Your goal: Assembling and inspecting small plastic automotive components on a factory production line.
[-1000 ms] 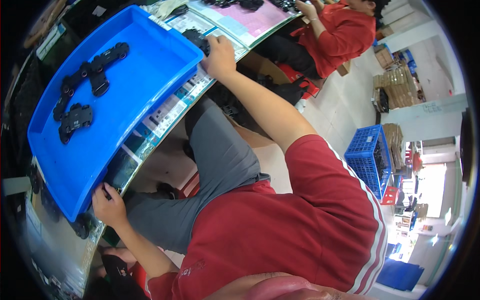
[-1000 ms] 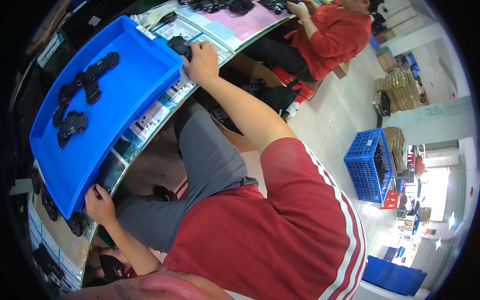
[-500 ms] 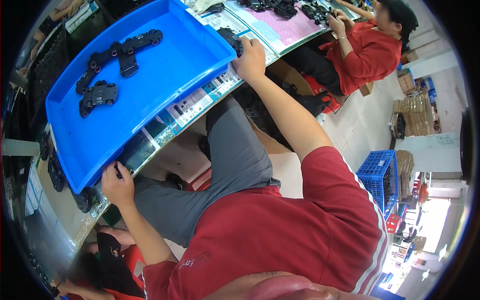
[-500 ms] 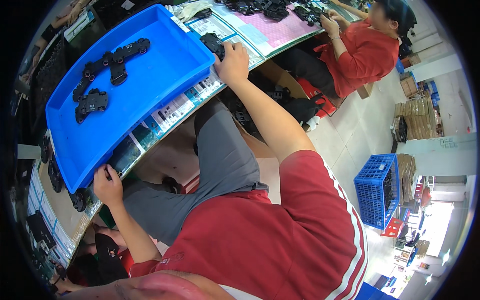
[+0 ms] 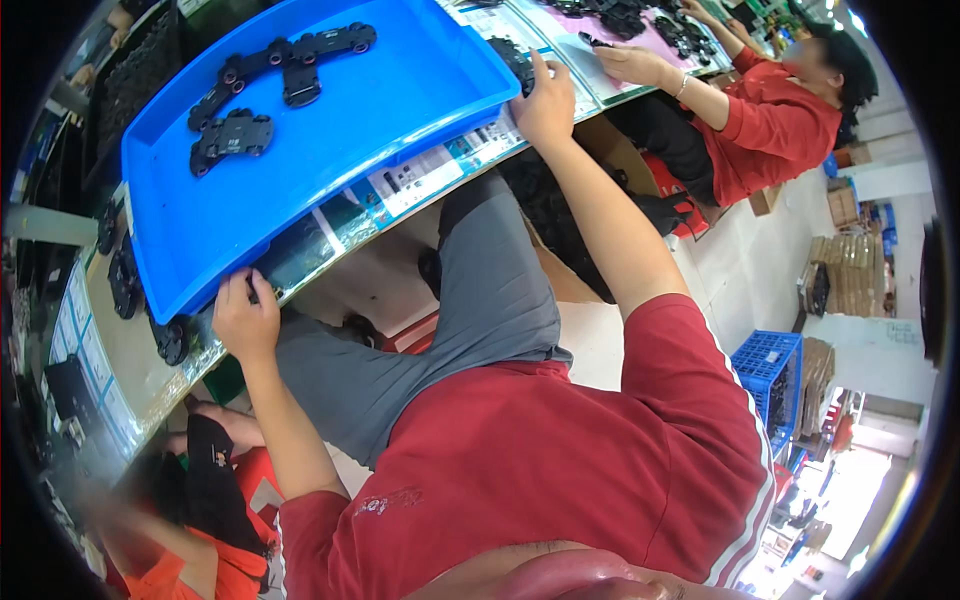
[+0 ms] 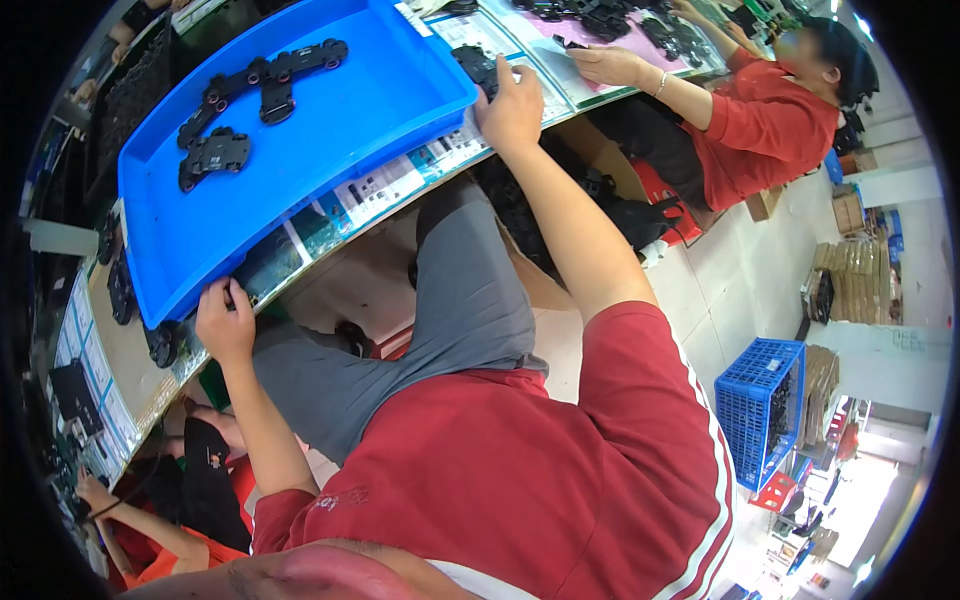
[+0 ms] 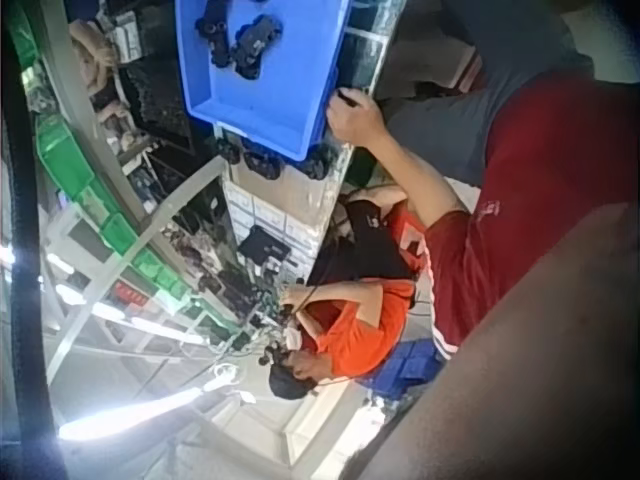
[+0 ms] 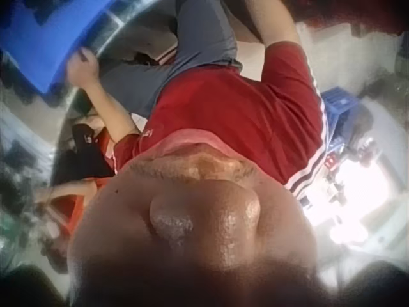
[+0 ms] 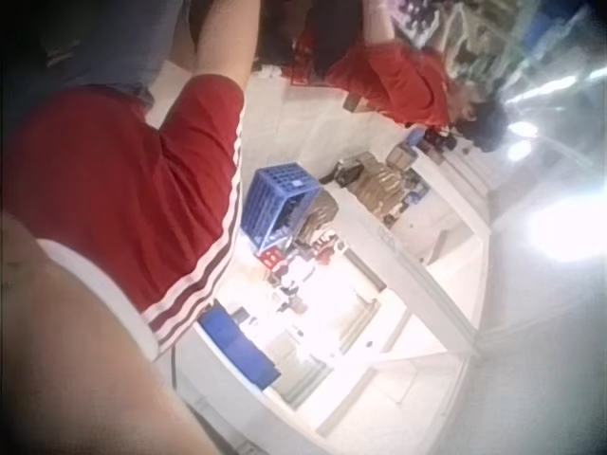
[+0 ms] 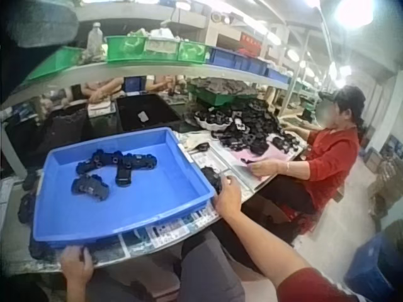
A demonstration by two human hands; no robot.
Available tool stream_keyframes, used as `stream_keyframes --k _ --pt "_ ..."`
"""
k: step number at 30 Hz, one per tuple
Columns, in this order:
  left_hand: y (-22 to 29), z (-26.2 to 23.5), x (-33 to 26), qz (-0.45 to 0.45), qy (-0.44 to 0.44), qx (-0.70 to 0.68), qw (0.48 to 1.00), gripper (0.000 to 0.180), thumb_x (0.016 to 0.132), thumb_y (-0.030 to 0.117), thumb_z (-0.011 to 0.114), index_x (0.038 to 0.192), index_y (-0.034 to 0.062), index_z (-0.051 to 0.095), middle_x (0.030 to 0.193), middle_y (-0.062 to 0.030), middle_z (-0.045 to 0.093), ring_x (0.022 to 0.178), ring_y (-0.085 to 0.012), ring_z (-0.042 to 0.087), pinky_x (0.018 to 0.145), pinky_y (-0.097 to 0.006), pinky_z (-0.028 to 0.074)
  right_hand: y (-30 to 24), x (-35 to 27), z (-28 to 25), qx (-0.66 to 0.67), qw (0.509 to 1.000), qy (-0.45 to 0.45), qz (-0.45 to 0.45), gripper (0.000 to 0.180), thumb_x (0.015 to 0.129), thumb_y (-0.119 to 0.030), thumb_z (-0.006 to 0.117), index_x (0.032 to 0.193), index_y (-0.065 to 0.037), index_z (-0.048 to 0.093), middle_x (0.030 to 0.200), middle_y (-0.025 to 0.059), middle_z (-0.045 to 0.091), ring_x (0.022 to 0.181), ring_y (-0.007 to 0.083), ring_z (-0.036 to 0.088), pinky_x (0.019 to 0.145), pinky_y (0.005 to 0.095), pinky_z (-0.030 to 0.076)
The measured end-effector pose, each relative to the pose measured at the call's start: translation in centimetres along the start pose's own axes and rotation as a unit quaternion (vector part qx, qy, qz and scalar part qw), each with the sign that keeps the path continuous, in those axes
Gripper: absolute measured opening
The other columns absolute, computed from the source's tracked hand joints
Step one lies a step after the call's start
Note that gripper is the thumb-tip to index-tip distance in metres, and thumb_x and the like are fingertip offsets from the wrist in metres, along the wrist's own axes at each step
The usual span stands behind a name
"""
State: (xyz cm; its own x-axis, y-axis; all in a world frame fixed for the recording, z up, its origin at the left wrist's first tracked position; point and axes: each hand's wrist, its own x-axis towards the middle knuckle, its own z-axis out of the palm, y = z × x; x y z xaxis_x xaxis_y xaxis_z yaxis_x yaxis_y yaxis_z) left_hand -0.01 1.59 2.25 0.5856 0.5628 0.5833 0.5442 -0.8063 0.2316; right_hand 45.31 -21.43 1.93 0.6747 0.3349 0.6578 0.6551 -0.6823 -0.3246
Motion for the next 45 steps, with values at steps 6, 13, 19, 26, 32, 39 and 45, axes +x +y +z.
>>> stream_keyframes --k 6,13,19,26,32,39,45 --pt "0.1 -0.3 0.1 -0.003 0.003 -0.015 1.000 0.008 0.092 0.015 0.068 0.094 0.0082 0.071 0.078 -0.0085 0.063 0.069 -0.0309 0.063 0.063 -0.041 0.049 1.5 0.1 0.8 0.010 0.998 -0.024 -0.048 0.047 0.084 -0.029 0.081 0.123 -0.005 0.073 0.120 0.0204 0.066 0.111 0.0396 0.060 0.100 0.0466 0.048" --pt "0.1 -0.5 0.1 -0.014 -0.003 -0.027 1.000 0.008 0.093 0.015 0.068 0.093 0.0071 0.070 0.078 -0.0082 0.062 0.068 -0.0297 0.061 0.063 -0.040 0.049 6.7 2.6 -2.9 0.080 0.993 -0.005 -0.087 0.047 0.082 -0.027 0.084 0.119 -0.001 0.073 0.115 0.0200 0.071 0.113 0.0377 0.065 0.099 0.0447 0.050" --pt "0.1 -0.2 0.1 -0.022 -0.006 -0.011 1.000 0.010 0.091 0.016 0.069 0.092 0.0072 0.072 0.080 -0.0090 0.067 0.069 -0.0308 0.065 0.063 -0.042 0.051 15.5 9.5 -7.8 0.063 0.988 -0.090 -0.110 0.044 0.086 -0.027 0.082 0.120 -0.002 0.071 0.119 0.0179 0.071 0.112 0.0363 0.066 0.099 0.0410 0.051" --pt "0.0 0.0 0.0 -0.025 0.002 -0.001 1.000 0.009 0.090 0.016 0.069 0.092 0.0082 0.072 0.078 -0.0083 0.066 0.068 -0.0304 0.065 0.061 -0.042 0.050 20.6 11.7 -6.6 0.014 0.963 -0.217 -0.157 0.047 0.086 -0.023 0.080 0.127 -0.003 0.068 0.129 0.0178 0.067 0.123 0.0363 0.062 0.107 0.0415 0.047" --pt "-0.2 0.2 -0.2 -0.034 -0.004 0.011 0.999 0.007 0.089 0.016 0.069 0.091 0.0091 0.072 0.076 -0.0080 0.064 0.066 -0.0299 0.064 0.060 -0.042 0.050 20.9 12.8 -6.2 -0.013 0.945 -0.282 -0.167 0.050 0.089 -0.023 0.077 0.134 -0.006 0.065 0.134 0.0177 0.064 0.128 0.0361 0.059 0.110 0.0421 0.045" --pt "-0.2 0.3 -0.1 -0.022 0.005 0.013 1.000 0.007 0.089 0.016 0.070 0.090 0.0095 0.072 0.074 -0.0077 0.063 0.065 -0.0302 0.062 0.059 -0.042 0.049 21.3 12.8 -6.3 -0.019 0.939 -0.292 -0.181 0.052 0.090 -0.025 0.077 0.136 -0.006 0.063 0.137 0.0175 0.063 0.130 0.0362 0.057 0.111 0.0419 0.044" --pt "-0.1 0.4 0.0 -0.028 0.004 0.004 1.000 0.007 0.090 0.016 0.069 0.091 0.0096 0.072 0.074 -0.0074 0.063 0.065 -0.0300 0.062 0.059 -0.042 0.049 21.6 12.9 -6.3 -0.014 0.947 -0.271 -0.173 0.053 0.089 -0.026 0.078 0.136 -0.006 0.063 0.134 0.0178 0.063 0.126 0.0362 0.059 0.107 0.0413 0.046"
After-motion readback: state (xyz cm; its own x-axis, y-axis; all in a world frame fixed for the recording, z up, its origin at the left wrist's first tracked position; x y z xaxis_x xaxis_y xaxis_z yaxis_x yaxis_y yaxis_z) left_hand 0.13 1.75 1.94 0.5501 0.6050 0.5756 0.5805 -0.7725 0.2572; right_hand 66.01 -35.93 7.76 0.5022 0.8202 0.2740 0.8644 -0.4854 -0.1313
